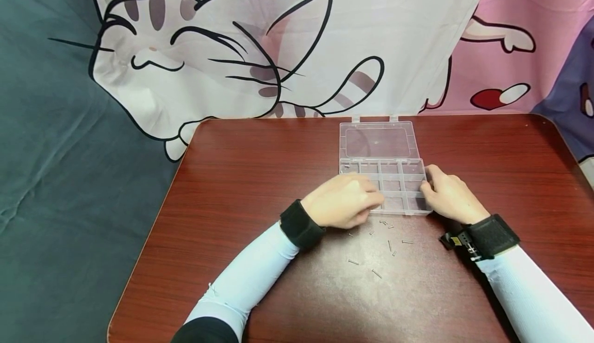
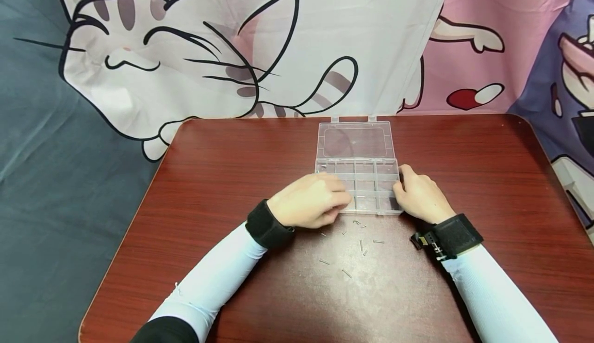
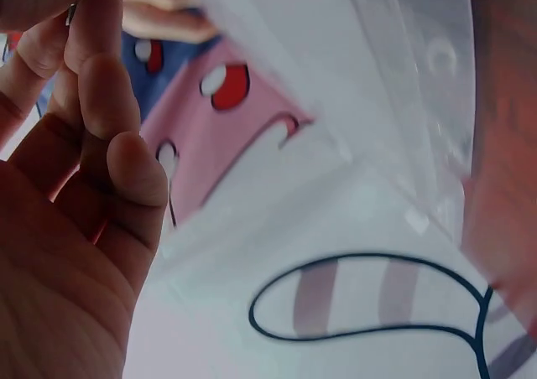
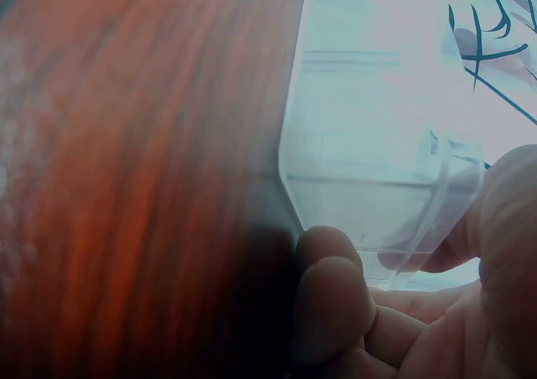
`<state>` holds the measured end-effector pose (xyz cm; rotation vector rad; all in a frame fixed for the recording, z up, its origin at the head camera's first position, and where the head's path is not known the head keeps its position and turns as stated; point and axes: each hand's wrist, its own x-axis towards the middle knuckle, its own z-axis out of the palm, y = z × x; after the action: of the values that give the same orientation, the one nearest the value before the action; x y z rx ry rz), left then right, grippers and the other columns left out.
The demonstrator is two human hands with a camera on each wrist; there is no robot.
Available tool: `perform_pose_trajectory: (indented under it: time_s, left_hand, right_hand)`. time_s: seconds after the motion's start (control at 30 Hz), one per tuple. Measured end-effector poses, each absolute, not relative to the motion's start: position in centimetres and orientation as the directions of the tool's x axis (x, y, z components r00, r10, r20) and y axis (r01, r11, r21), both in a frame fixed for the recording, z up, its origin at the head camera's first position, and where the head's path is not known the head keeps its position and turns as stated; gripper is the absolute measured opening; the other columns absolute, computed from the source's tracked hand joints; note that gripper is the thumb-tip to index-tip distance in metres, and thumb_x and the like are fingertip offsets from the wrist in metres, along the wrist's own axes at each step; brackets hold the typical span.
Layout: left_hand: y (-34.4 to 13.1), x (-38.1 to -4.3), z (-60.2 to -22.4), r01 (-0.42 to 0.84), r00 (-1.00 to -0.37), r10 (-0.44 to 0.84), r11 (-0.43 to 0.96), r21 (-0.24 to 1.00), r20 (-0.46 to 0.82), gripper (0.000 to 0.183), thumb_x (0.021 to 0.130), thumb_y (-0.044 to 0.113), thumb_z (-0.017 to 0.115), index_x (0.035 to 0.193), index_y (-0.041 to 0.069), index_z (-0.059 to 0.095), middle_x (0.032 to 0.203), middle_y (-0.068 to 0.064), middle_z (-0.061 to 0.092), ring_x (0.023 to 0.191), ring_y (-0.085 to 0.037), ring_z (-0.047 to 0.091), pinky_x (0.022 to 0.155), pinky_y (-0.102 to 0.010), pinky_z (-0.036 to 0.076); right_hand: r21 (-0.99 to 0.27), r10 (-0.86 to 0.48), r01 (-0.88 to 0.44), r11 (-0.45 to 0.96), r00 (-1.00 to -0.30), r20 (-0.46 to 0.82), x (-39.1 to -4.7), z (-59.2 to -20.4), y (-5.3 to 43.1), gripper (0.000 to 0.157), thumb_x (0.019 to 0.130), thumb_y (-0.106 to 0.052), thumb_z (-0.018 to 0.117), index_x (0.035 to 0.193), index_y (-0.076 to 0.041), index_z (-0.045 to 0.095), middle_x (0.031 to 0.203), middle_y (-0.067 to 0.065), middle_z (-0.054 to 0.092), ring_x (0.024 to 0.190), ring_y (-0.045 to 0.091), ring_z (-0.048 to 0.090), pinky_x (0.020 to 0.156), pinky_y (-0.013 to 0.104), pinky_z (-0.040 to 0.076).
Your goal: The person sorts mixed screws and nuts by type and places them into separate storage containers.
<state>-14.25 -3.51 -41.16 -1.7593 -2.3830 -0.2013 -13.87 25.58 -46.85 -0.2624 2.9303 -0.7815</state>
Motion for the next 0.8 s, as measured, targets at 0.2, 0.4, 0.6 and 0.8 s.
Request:
perform_pose_trajectory:
  time_s: [0.2,0.4,0.6,0.8]
  left_hand:
    - [-5.1,-15.7,-40.2,0.934,-0.349,0.892,0.355,0.036,0.288,0.012,0.083,0.008,0.058,0.078,0.017,0.053,0.072,0.006,0.045,0.074,-0.015,0.049,0.075,-0.029,0.043]
    - [-6.4,-16.3,-39.3,0.917,-0.385,0.863,0.398,0.032,0.327,0.012,0.084,0.006,0.058,0.078,0.016,0.054,0.071,0.007,0.042,0.073,-0.016,0.044,0.072,-0.030,0.040]
    - [-6.7,-16.6,-39.1,0.908,-0.405,0.857,0.418,0.029,0.320,0.011,0.083,0.007,0.058,0.079,0.016,0.054,0.071,0.007,0.044,0.075,-0.017,0.045,0.071,-0.030,0.039]
    - [-6.8,-16.7,-39.2,0.905,-0.409,0.854,0.425,0.020,0.322,0.011,0.083,0.008,0.059,0.079,0.017,0.055,0.072,0.007,0.047,0.075,-0.017,0.049,0.071,-0.031,0.042]
  right_hand:
    - [-0.505,-0.191,-0.139,0.852,-0.980,-0.053,-13.9,-46.8,25.6,0.036,0.100,-0.017,0.046,0.131,0.001,0.052,0.094,0.019,0.068,0.079,0.029,0.062,0.072,0.047,0.048]
    - [-0.503,-0.190,-0.135,0.854,-0.980,-0.060,-13.9,-46.8,25.6,0.036,0.100,-0.017,0.046,0.131,0.001,0.051,0.093,0.018,0.068,0.077,0.029,0.061,0.070,0.044,0.047]
    - [-0.497,-0.189,-0.141,0.856,-0.981,-0.049,-13.9,-46.9,25.6,0.036,0.100,-0.017,0.046,0.130,0.002,0.052,0.089,0.017,0.067,0.077,0.029,0.061,0.070,0.045,0.047]
    - [-0.498,-0.187,-0.137,0.856,-0.981,-0.051,-13.9,-46.9,25.6,0.036,0.100,-0.017,0.046,0.130,0.001,0.052,0.092,0.018,0.067,0.078,0.030,0.062,0.071,0.046,0.048]
